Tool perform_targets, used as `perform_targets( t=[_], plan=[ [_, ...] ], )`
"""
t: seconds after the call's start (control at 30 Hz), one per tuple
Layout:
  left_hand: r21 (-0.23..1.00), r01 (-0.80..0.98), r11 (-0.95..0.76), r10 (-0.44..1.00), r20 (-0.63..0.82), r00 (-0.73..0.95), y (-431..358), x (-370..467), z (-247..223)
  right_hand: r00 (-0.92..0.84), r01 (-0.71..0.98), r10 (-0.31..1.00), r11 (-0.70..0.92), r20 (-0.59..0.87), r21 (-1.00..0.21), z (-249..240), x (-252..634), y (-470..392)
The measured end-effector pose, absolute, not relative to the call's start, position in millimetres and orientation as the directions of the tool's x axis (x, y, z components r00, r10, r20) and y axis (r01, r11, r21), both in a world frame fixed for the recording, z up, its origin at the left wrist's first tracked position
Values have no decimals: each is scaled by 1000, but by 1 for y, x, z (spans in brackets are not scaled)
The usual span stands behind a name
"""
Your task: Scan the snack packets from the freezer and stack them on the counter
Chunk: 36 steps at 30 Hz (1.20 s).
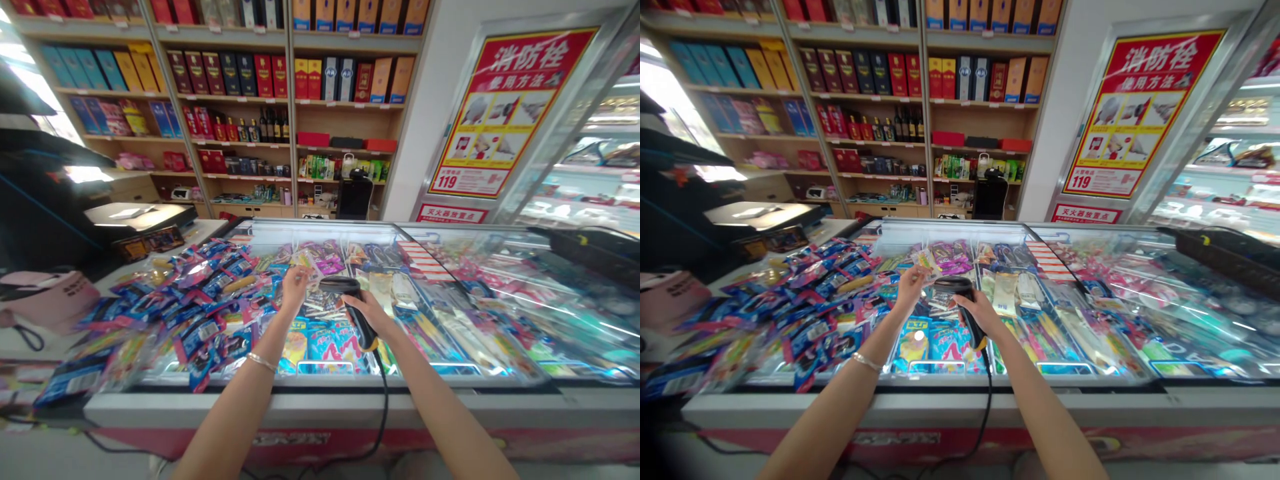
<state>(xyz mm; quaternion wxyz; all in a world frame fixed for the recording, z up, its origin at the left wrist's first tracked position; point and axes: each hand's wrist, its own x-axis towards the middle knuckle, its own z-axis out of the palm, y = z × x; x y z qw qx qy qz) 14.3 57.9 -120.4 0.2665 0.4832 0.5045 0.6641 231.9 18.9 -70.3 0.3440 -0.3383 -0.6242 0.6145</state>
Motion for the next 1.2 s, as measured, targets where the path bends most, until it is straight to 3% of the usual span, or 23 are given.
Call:
perform_targets(
  t=[0.33, 0.57, 0.97, 1.07, 1.2],
  plan=[
    [830, 386, -402, 779, 532, -332, 56, 15, -118, -494, -49, 869, 9, 32, -999, -70, 228, 16],
    [869, 320, -378, 818, 475, -323, 58, 15, -120, -507, -12, 861, 24, 26, -1000, -66, 231, 15],
    [856, 307, -415, 824, 497, -272, 58, 18, -120, -497, -5, 867, 47, 43, -999, -70, 231, 18],
    [879, 246, -409, 829, 471, -301, 60, 18, -122, -504, 10, 863, 44, 32, -999, -68, 231, 17],
    [950, -53, -307, 895, 270, -354, 63, 19, -128, -493, 12, 870, 36, 25, -999, -69, 232, 19]
  ],
)
